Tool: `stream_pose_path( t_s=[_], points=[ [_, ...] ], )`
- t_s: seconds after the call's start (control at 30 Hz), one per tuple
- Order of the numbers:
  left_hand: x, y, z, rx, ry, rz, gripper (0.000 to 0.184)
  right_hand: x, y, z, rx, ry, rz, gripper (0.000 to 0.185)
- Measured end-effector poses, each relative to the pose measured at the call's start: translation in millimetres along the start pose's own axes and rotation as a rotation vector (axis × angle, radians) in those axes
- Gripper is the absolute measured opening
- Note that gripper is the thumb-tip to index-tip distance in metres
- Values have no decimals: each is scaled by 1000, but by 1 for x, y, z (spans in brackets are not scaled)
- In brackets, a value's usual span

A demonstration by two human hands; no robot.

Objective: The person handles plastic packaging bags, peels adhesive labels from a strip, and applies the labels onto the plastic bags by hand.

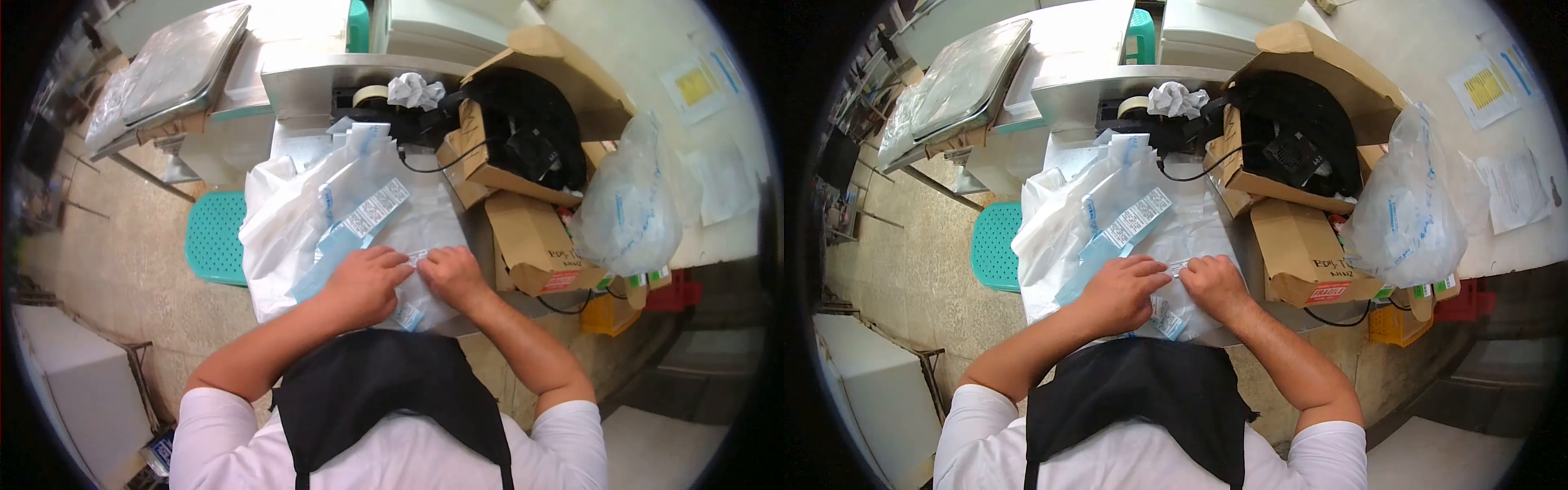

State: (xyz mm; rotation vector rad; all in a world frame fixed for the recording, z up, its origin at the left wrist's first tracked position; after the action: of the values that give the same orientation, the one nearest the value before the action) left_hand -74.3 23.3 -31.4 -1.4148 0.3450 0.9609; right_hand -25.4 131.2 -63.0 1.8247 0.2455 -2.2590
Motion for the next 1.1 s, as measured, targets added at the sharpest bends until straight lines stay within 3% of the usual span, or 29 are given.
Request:
stream_pose_path(
  t_s=[0.13, 0.2, 0.33, 0.43, 0.63, 0.73, 0.83, 1.03, 1.1],
  points=[
    [42, 12, 10, 24, 181, 223, 52, 2, -1, -1, 25, 23, 41, 5],
    [52, 20, 10, -64, 318, 225, 54, 1, -1, -2, 50, 92, 8, 5],
    [55, 22, 8, -114, 444, 265, 56, 1, -2, -12, 135, 183, 15, 20],
    [58, 22, 6, -111, 439, 288, 57, 3, -18, -19, 314, 179, 51, 32],
    [60, 17, 1, -100, 443, 352, 59, 4, -31, -24, 403, 243, -63, 39],
    [63, 18, -1, -91, 404, 366, 59, 17, -13, -28, 374, 407, 28, 38],
    [62, 17, -2, -83, 414, 382, 61, 20, -24, -33, 403, 428, 37, 36],
    [62, 16, -3, -93, 414, 327, 65, 0, -48, -49, 660, 175, 31, 43],
    [57, 13, -2, -72, 309, 277, 66, 2, -46, -54, 670, 89, 52, 41]
  ],
)
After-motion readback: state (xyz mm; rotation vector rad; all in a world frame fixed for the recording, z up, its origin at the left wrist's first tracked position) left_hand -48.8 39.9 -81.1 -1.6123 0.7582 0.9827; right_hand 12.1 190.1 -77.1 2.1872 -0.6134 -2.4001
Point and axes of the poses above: each hand's wrist, its own z-axis towards the middle knuckle, its own x-axis out of the palm, y = z × x, the point moved 9 cm from there along z, towards the middle knuckle, and after that the axes turned 5 degrees about -z, right-handed, at the moved point
